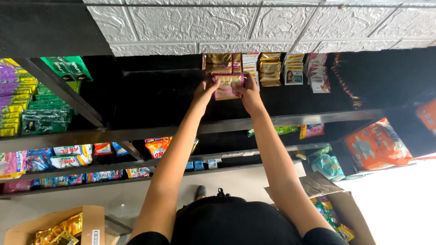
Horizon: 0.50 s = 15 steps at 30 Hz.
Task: Taking various sachet products off store shelves and placing them into a cardboard box.
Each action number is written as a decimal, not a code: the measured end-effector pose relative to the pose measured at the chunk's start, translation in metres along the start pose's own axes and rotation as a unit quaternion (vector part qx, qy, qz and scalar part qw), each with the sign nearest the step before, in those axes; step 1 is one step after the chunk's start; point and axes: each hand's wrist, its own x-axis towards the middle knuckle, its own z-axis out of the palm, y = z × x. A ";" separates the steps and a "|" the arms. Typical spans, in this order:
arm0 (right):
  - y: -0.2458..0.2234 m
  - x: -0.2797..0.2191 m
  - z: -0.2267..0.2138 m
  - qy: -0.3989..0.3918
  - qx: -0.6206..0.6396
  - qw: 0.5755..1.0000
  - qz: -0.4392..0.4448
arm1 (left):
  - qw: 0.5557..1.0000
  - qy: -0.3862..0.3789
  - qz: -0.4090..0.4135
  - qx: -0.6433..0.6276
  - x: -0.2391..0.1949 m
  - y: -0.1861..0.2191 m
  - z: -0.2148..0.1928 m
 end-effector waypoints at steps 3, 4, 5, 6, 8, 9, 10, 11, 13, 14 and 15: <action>-0.013 0.002 0.016 -0.017 0.053 0.998 0.006 | 0.902 0.042 -0.051 0.427 0.005 0.020 0.003; -0.005 0.005 0.012 -0.019 0.052 0.998 0.007 | 0.902 0.044 -0.052 0.426 0.007 -0.024 -0.041; 0.001 0.010 0.007 -0.020 0.066 0.998 0.009 | 0.875 0.047 0.087 0.474 0.033 -0.068 -0.049; 0.008 0.015 0.003 -0.021 0.080 0.996 0.011 | 0.828 0.048 0.223 0.512 0.069 -0.117 -0.023; 0.021 0.023 -0.003 -0.012 0.071 0.997 0.007 | 0.848 0.039 0.164 0.503 0.080 -0.138 -0.021; 0.028 0.026 -0.006 -0.002 0.062 0.998 0.006 | 0.865 0.028 0.101 0.491 0.084 -0.150 -0.021; 0.030 0.026 -0.004 -0.002 0.062 0.998 0.005 | 0.865 0.029 0.102 0.491 0.051 -0.101 -0.013; 0.031 0.027 -0.003 0.036 -0.016 0.999 -0.009 | 0.943 0.019 -0.058 0.327 0.028 -0.047 0.004; 0.045 0.036 -0.012 0.072 -0.093 0.993 -0.027 | 0.967 0.009 -0.210 0.143 0.018 -0.006 0.015; 0.057 0.044 -0.024 0.068 -0.286 0.953 -0.071 | 0.969 0.006 -0.177 0.171 0.028 -0.024 0.009; 0.070 0.051 -0.035 0.062 -0.466 0.875 -0.113 | 0.969 0.002 -0.144 0.199 0.037 -0.042 0.002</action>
